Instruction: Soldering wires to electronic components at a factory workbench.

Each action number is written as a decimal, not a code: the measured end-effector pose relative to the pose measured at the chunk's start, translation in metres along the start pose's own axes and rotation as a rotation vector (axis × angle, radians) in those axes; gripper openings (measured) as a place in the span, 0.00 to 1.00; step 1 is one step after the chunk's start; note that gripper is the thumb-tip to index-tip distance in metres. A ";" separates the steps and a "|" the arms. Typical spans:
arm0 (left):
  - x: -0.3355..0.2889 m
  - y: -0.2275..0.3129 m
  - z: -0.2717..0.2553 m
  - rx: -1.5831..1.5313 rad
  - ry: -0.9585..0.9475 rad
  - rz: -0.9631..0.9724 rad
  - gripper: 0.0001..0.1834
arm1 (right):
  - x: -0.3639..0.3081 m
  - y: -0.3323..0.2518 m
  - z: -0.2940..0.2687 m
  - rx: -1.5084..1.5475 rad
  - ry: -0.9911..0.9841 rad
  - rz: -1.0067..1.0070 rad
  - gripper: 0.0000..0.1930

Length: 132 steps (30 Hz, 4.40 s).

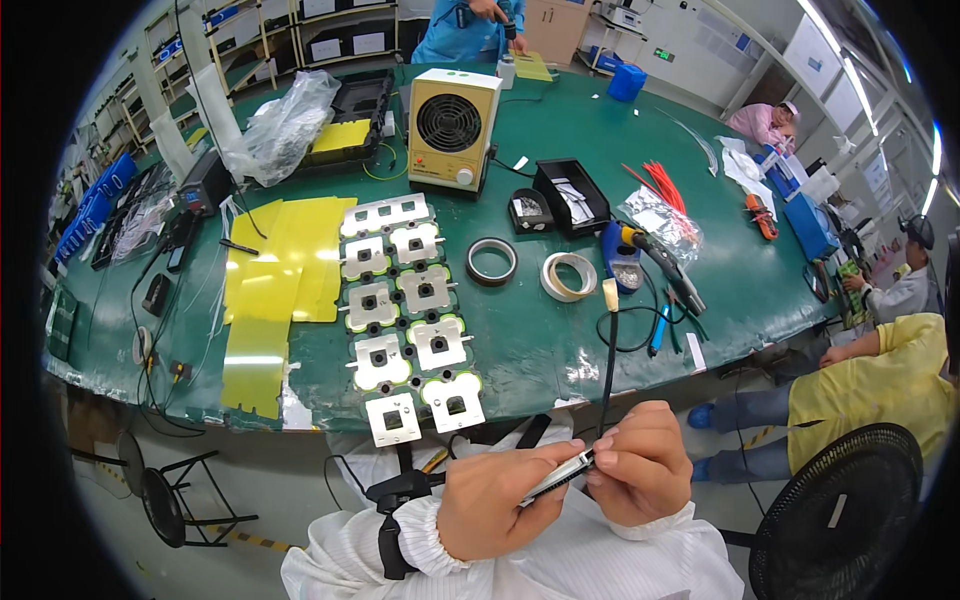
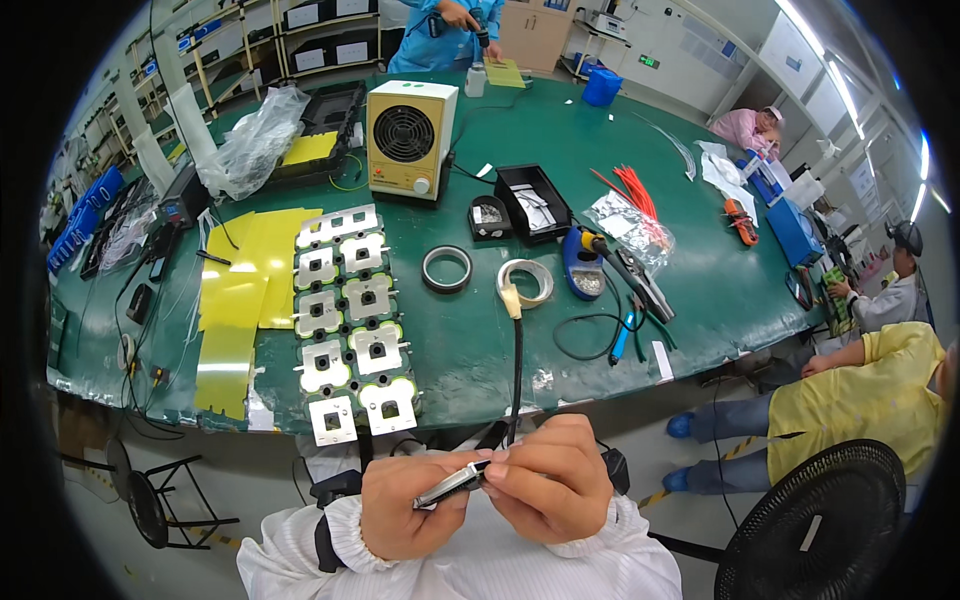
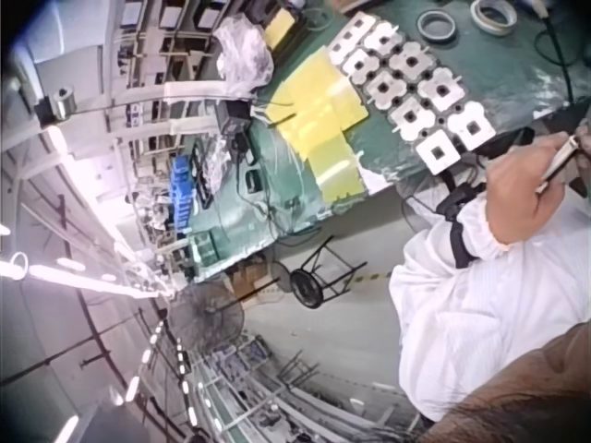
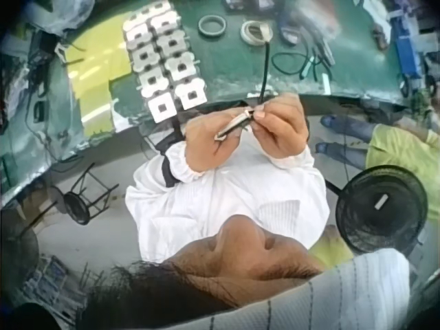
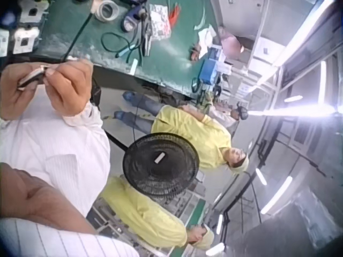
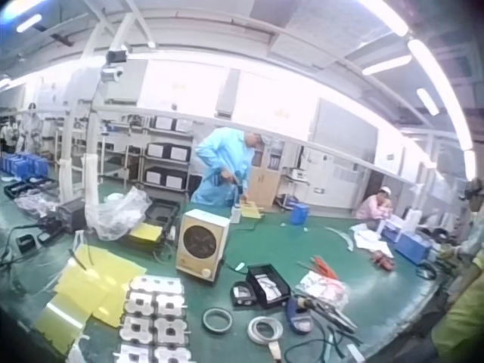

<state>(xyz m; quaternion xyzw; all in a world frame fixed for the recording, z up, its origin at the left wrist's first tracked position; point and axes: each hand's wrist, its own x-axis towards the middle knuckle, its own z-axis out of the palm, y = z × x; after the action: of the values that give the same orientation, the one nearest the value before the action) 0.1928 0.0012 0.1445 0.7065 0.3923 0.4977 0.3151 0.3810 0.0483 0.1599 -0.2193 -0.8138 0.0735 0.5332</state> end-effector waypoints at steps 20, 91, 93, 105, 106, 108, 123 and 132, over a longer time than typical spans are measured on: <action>0.003 0.000 0.016 0.189 0.151 0.056 0.24 | -0.018 0.010 0.009 0.089 0.121 0.059 0.20; 0.002 -0.018 0.013 0.139 0.240 0.169 0.27 | -0.040 0.020 0.019 0.137 0.126 -0.019 0.20; 0.004 -0.018 0.013 0.123 0.241 0.183 0.28 | -0.040 0.020 0.019 0.129 0.124 -0.014 0.20; 0.003 -0.007 0.009 -0.206 0.203 -0.206 0.17 | -0.015 0.011 0.019 0.124 0.014 0.157 0.17; 0.004 -0.004 0.006 -0.206 0.203 -0.208 0.17 | -0.012 0.009 0.016 0.125 0.014 0.158 0.17; 0.006 0.005 -0.002 -0.482 0.106 -0.546 0.15 | -0.007 0.005 0.009 0.045 -0.100 0.209 0.18; 0.002 0.000 0.005 -0.552 0.176 -0.555 0.21 | -0.005 0.009 0.016 -0.083 -0.079 0.097 0.18; -0.001 -0.002 0.010 -0.544 0.246 -0.497 0.24 | -0.006 0.010 0.020 -0.066 -0.065 0.075 0.16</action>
<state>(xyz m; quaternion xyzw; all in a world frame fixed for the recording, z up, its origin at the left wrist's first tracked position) 0.2019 0.0007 0.1398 0.4155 0.4401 0.5731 0.5524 0.3676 0.0569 0.1432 -0.2646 -0.8239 0.0734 0.4957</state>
